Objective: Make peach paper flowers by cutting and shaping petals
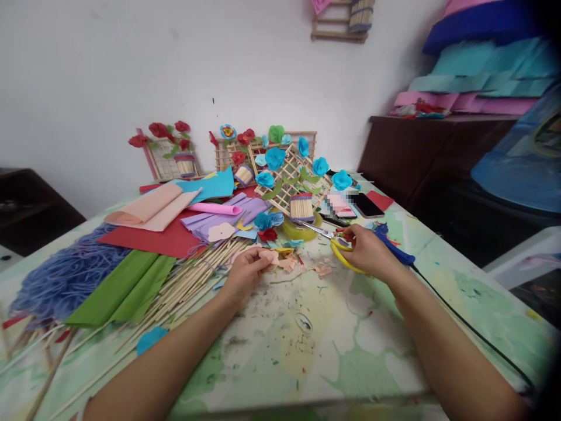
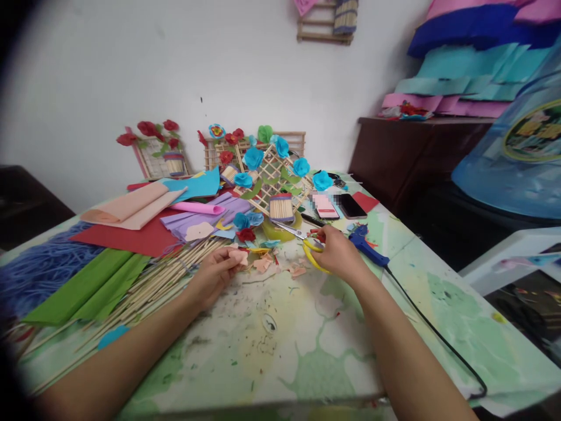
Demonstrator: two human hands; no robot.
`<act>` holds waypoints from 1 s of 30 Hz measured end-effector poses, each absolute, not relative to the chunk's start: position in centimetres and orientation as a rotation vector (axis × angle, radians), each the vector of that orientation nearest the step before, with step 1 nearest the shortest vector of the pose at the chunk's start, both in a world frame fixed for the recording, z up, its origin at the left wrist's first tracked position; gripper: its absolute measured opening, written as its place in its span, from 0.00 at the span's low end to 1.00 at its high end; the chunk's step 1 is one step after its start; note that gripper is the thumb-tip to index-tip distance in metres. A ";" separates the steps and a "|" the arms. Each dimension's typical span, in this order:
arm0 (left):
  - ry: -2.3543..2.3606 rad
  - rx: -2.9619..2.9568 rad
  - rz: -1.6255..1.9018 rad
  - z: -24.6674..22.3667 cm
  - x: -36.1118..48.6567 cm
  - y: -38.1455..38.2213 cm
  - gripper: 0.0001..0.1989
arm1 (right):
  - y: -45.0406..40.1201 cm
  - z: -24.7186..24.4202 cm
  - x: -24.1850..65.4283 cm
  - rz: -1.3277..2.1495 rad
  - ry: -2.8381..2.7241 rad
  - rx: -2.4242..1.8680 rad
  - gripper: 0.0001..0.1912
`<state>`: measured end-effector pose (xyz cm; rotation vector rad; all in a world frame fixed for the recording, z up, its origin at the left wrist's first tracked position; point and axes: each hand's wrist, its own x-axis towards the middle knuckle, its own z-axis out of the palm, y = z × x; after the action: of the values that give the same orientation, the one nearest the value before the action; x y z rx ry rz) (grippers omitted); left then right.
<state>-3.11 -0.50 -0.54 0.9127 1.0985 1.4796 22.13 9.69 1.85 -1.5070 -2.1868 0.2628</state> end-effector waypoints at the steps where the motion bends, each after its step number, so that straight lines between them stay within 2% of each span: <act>1: 1.103 0.912 1.475 -0.5 -3.1 -0.5 0.09 | 9.5 1.7 21.8 0.300 -2.157 -1.472 0.19; 4: 1.127 0.891 1.467 -0.5 -3.1 -0.5 0.08 | 8.8 1.2 20.7 0.422 -2.101 -1.351 0.29; 6: 1.129 0.886 1.468 -0.4 -3.2 -0.6 0.07 | 8.1 0.9 19.9 0.447 -2.159 -1.250 0.32; 12: 1.144 0.995 1.440 -0.6 -3.4 -0.6 0.05 | 6.4 0.3 18.4 0.480 -2.300 -1.005 0.22; 17: 1.234 1.123 1.295 -1.1 -2.7 -1.0 0.07 | 4.7 -0.4 16.7 1.133 -1.891 -0.921 0.23; 20: 1.243 1.213 1.186 -1.3 -2.2 -1.3 0.06 | 3.7 -0.4 15.9 1.345 -1.736 -0.860 0.25; 30: 1.189 1.247 1.085 -1.1 -1.7 -1.7 0.05 | 2.4 -0.1 15.3 1.475 -1.690 -0.892 0.22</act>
<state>-1.65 -1.66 -1.12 1.2474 1.1887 1.0849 15.27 2.45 -0.11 -0.8916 -1.6902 1.4749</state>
